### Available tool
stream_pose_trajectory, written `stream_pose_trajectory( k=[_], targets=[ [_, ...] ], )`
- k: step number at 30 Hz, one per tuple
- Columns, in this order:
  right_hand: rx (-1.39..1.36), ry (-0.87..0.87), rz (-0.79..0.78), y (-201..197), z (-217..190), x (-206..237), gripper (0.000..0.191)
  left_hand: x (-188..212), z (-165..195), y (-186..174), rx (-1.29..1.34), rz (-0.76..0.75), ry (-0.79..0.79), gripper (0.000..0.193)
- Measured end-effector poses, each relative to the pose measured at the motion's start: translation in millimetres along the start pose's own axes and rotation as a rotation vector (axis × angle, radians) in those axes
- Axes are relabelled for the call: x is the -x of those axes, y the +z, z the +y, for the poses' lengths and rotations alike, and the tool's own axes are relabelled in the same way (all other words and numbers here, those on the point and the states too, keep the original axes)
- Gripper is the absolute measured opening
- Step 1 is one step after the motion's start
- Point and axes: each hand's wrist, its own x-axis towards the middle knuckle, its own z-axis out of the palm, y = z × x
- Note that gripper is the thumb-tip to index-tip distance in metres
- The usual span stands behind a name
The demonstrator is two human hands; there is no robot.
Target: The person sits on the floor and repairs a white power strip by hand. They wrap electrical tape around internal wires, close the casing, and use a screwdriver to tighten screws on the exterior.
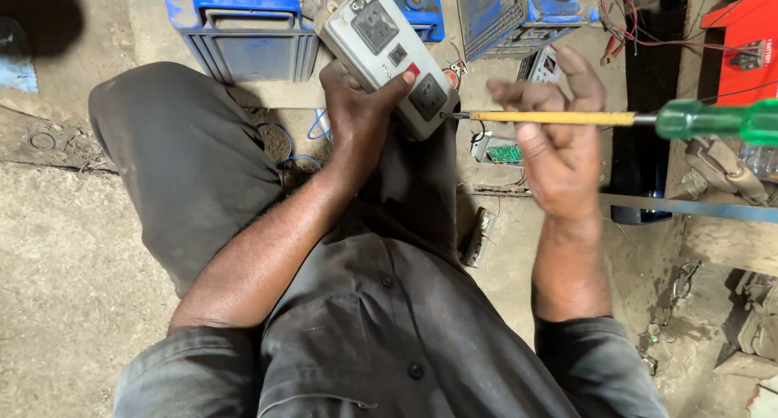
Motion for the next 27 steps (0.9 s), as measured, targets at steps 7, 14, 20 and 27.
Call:
stream_pose_trajectory(
  k=[7, 14, 20, 27],
  targets=[
    [0.092, -0.040, 0.136, -15.5, 36.2, 13.0, 0.025, -0.8, -4.0, -5.5, 0.014, -0.032, -0.055, 0.045],
    [0.185, -0.040, 0.210, -4.3, 34.5, 11.2, 0.029, -3.4, -18.0, -9.8, 0.005, -0.012, 0.019, 0.050],
    [-0.026, 0.063, 0.011, -16.3, 16.3, 4.6, 0.036, -1.8, -16.5, -8.3, -0.029, 0.005, 0.003, 0.057],
    [0.188, -0.058, 0.117, -4.2, 50.0, 18.2, 0.022, -1.9, -17.3, -7.5, -0.022, 0.014, 0.066, 0.060]
  ],
)
